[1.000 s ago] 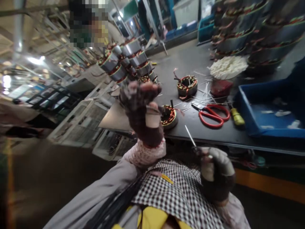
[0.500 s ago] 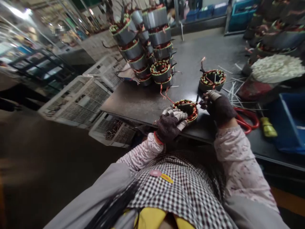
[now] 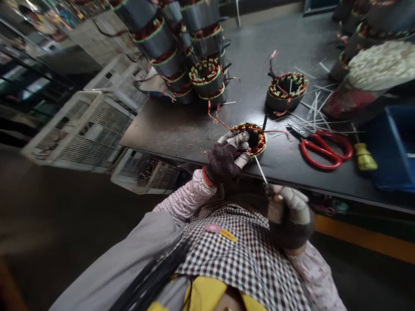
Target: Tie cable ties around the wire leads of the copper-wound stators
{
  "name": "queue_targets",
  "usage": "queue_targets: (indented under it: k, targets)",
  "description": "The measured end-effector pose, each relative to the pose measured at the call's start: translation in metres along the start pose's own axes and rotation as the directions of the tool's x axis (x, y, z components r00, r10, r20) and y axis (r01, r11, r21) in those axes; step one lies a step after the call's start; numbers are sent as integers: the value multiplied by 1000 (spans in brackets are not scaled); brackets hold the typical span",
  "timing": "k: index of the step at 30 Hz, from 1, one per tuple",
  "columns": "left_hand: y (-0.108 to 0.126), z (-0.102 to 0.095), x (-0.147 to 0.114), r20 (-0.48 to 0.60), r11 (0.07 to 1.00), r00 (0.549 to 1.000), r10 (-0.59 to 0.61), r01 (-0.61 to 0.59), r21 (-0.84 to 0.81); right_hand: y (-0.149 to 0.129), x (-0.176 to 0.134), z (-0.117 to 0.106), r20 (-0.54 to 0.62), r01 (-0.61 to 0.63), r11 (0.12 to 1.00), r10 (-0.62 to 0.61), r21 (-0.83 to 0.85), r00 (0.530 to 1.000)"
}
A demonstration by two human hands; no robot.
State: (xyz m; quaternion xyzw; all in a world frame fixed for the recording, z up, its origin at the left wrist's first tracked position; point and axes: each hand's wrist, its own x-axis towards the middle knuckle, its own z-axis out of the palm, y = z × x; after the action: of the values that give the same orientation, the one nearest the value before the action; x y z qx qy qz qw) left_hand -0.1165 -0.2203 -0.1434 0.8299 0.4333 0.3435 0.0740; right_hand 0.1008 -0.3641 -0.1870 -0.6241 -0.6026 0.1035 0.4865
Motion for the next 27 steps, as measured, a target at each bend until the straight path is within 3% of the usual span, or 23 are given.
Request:
queue_targets:
  k: [4, 8, 11, 14, 16, 21, 25, 27]
  targets:
    - [6, -2, 0, -13, 999, 999, -46, 46, -10, -17, 25, 20, -48, 256, 967, -256, -1, 966]
    - [13, 6, 1, -35, 962, 980, -194, 183, -202, -21, 44, 35, -73, 292, 947, -284, 138, 956]
    - [15, 14, 0, -39, 869, 938, -345, 304, -390, -23, 59, 37, 4, 112, 945, -119, 306, 993]
    - [15, 14, 0, -43, 875, 949, -313, 270, -402, -31, 74, 30, 142, -175, 902, 129, 395, 981]
    - [15, 9, 0, -46, 901, 965, -259, 224, -372, -37, 82, 26, 205, -288, 869, 221, 402, 953]
    - [15, 0, 3, -47, 935, 977, -207, 183, -304, -43, 101, 28, 255, -319, 899, 247, 299, 935]
    - [13, 2, 2, -56, 950, 984, -169, 147, -276, -43, 106, 30, 350, -370, 901, 279, 228, 894]
    - [13, 2, 2, -56, 944, 983, -173, 149, -293, -45, 103, 26, 286, -386, 877, 306, 287, 908]
